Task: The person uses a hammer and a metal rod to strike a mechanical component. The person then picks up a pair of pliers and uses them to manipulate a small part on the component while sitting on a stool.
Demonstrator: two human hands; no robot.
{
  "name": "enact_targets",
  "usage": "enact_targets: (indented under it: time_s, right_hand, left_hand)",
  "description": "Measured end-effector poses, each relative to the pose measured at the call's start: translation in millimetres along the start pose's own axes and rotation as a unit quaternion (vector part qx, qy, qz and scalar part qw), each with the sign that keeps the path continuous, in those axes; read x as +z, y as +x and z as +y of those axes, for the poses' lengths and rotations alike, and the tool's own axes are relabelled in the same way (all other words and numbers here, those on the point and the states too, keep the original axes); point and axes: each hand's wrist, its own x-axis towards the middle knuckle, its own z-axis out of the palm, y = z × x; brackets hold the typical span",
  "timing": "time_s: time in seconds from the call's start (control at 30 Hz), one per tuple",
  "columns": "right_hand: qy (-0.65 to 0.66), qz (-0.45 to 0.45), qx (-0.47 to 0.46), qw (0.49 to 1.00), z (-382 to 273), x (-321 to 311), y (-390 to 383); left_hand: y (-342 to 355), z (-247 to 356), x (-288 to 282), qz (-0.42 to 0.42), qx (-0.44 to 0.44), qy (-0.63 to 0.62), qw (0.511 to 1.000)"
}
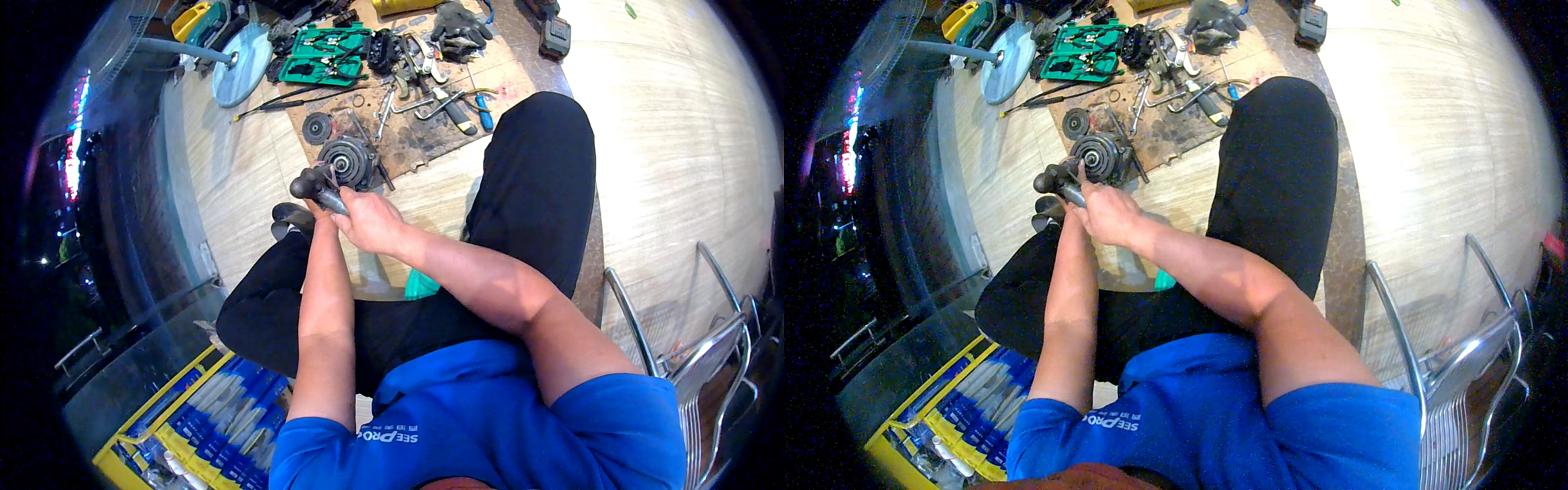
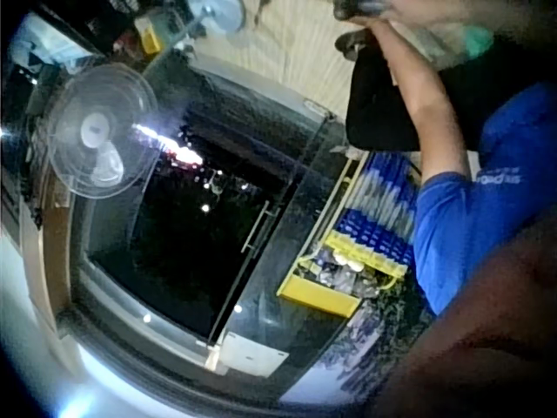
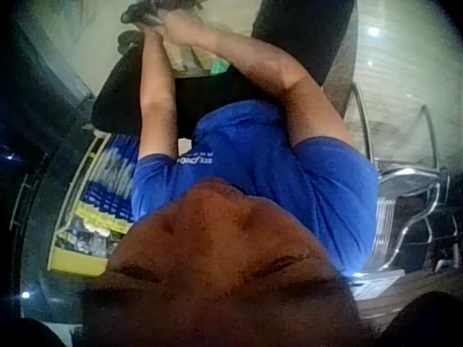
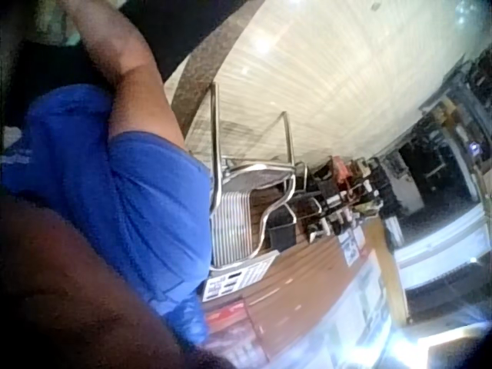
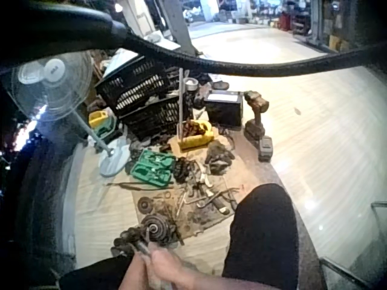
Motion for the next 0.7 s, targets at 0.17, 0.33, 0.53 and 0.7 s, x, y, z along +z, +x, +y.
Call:
enact_targets:
  time_s: [0.17,0.33,0.53,0.7]
  right_hand:
    - [0.001,0.008,-0.011,1.0,6,4,3]
    - [-0.004,-0.004,-0.048,0.999,-9,7,-5]
    - [-0.02,-0.012,-0.032,0.999,-6,5,-1]
    - [0.008,0.03,-0.066,0.997,-9,4,-5]
  left_hand:
    - [-4,28,6,0.023,0.053,0.215,0.975]
    - [-6,39,-7,0.034,0.017,0.222,0.974]
    - [-3,24,-11,0.016,0.012,0.189,0.982]
    - [-1,15,-4,-0.002,-0.04,0.185,0.982]
